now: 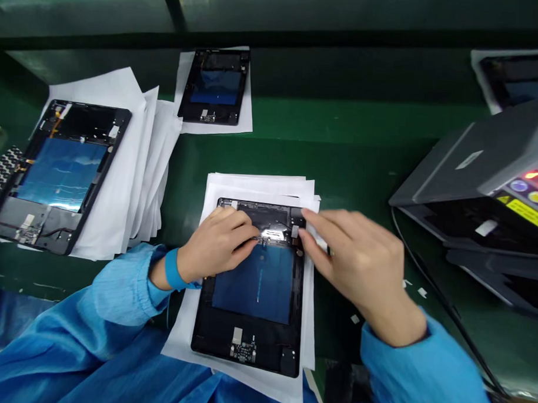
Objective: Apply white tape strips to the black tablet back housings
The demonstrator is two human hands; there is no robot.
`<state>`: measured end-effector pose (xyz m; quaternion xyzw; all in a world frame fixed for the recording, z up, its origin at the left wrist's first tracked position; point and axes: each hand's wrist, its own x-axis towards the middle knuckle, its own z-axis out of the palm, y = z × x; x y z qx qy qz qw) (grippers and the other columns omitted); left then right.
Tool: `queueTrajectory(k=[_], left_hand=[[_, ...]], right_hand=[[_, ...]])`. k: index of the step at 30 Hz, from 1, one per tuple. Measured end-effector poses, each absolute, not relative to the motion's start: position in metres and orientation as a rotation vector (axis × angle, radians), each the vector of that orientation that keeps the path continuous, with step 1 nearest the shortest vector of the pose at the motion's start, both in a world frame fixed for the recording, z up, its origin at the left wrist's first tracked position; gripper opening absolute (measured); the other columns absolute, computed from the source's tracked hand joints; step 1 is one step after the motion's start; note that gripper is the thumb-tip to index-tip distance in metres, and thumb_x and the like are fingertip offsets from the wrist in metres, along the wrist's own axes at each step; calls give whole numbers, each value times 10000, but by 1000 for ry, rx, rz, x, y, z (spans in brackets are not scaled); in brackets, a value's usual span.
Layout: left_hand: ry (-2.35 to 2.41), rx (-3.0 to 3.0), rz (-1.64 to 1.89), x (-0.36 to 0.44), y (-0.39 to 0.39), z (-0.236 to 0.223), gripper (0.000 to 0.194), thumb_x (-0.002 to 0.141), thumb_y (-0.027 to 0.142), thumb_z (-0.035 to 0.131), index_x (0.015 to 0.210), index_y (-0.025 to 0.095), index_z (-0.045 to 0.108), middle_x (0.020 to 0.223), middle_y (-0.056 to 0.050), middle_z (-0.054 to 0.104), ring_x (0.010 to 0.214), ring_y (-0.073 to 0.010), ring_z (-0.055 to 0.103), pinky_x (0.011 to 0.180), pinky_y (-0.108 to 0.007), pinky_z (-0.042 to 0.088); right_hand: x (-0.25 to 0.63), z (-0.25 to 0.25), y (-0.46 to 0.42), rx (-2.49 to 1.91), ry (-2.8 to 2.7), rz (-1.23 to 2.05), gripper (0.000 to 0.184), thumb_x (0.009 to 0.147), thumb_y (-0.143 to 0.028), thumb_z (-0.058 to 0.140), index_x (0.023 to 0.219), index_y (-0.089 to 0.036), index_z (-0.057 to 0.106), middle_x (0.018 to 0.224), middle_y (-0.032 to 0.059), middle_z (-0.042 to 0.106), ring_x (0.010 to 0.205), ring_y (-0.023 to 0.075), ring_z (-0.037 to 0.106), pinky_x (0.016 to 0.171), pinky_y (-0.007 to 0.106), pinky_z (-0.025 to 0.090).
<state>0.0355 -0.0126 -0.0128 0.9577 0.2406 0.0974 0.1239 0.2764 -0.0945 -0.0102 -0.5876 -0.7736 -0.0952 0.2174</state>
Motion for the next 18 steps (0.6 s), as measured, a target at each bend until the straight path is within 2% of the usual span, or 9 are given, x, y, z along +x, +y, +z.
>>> queueTrajectory(k=[4,8,12,15,18], left_hand=[[695,2781,331,33,-14,-24,239,1013,300,470,952,171,662,935,-65,606,856,-215,540,771,-371,404],[700,2781,388,33,-15,-30,225,1008,294,483,950,174,664,907,-56,599,837,-208,541,746,-364,397],[690,2775,442,30,-17,-33,206,987,308,523,938,174,671,874,-49,599,834,-211,554,704,-361,391],[656,2764,479,30,-18,-35,207,979,313,533,938,174,681,861,-46,606,830,-208,569,687,-356,394],[682,2766,480,30,-18,-37,200,964,317,559,937,170,691,853,-46,621,828,-205,588,690,-359,423]], right_hand=[[244,11,8,-1792,-2341,-236,366,985,-431,485,1174,-189,685,1075,84,703,902,215,622,610,328,356],[183,22,123,-1958,-2638,-54,371,973,-349,499,1205,-99,645,1241,174,630,1119,309,595,729,343,434],[143,11,180,-1936,-2772,-17,301,948,-293,572,1173,-108,646,1222,147,635,1092,247,618,867,368,497],[131,-2,189,-1948,-2825,-5,333,951,-386,606,1170,-137,631,1191,98,636,1053,197,623,919,407,534],[127,-6,192,-1945,-2790,-8,372,947,-434,614,1185,-148,619,1167,82,638,1026,181,629,900,403,557]])
